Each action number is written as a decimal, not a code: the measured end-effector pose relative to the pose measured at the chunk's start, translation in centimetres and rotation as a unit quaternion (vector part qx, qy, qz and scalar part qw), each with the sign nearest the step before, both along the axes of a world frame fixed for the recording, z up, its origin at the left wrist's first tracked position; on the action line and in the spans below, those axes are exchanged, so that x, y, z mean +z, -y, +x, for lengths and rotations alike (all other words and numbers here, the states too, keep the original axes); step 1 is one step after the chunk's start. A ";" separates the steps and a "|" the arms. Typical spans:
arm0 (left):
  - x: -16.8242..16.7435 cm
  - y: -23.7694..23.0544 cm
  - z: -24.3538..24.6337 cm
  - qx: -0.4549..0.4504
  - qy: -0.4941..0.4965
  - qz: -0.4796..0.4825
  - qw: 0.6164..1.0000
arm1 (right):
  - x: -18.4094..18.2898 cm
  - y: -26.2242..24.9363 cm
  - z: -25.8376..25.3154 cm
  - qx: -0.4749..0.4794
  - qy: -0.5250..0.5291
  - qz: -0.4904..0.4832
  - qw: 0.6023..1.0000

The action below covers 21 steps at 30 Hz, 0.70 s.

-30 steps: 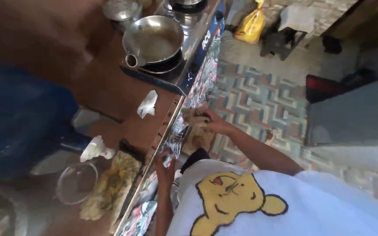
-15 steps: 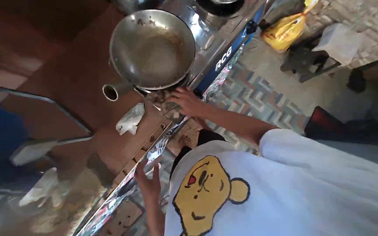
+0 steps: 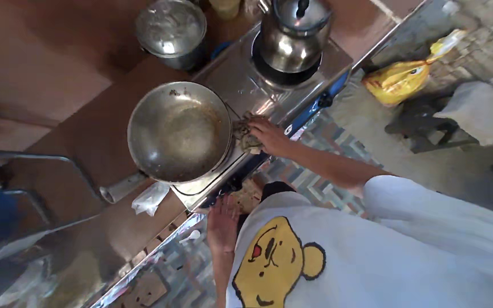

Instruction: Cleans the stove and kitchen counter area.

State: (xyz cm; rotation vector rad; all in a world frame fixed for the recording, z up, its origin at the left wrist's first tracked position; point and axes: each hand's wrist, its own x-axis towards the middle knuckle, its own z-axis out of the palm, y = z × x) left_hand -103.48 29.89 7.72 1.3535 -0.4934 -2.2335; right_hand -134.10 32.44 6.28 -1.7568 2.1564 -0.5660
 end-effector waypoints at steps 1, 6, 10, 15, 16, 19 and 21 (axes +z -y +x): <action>-0.3 0.2 -0.5 0.009 -0.016 0.029 0.999 | 0.0 1.1 -0.8 -0.001 0.011 0.004 1.000; -0.2 0.5 -3.0 0.019 -0.024 0.091 0.995 | 3.4 9.9 -8.1 -0.128 0.112 -0.067 0.983; -0.6 0.1 -4.1 0.065 -0.051 0.126 0.989 | 3.2 18.4 -14.2 -0.187 0.100 -0.037 0.976; -1.6 -0.5 -4.0 0.075 -0.058 0.100 0.990 | -0.1 21.5 -12.7 0.018 0.059 0.010 0.998; -1.5 -0.6 -4.0 0.075 -0.048 0.096 0.991 | -0.4 20.1 -11.7 0.066 0.053 0.031 0.996; -1.6 -0.5 -4.2 0.079 -0.059 0.095 0.991 | -0.4 12.8 -9.3 0.161 0.049 0.041 0.985; -1.6 -0.6 -4.1 0.079 -0.069 0.098 0.990 | -0.9 5.9 -7.6 0.205 0.111 0.007 0.972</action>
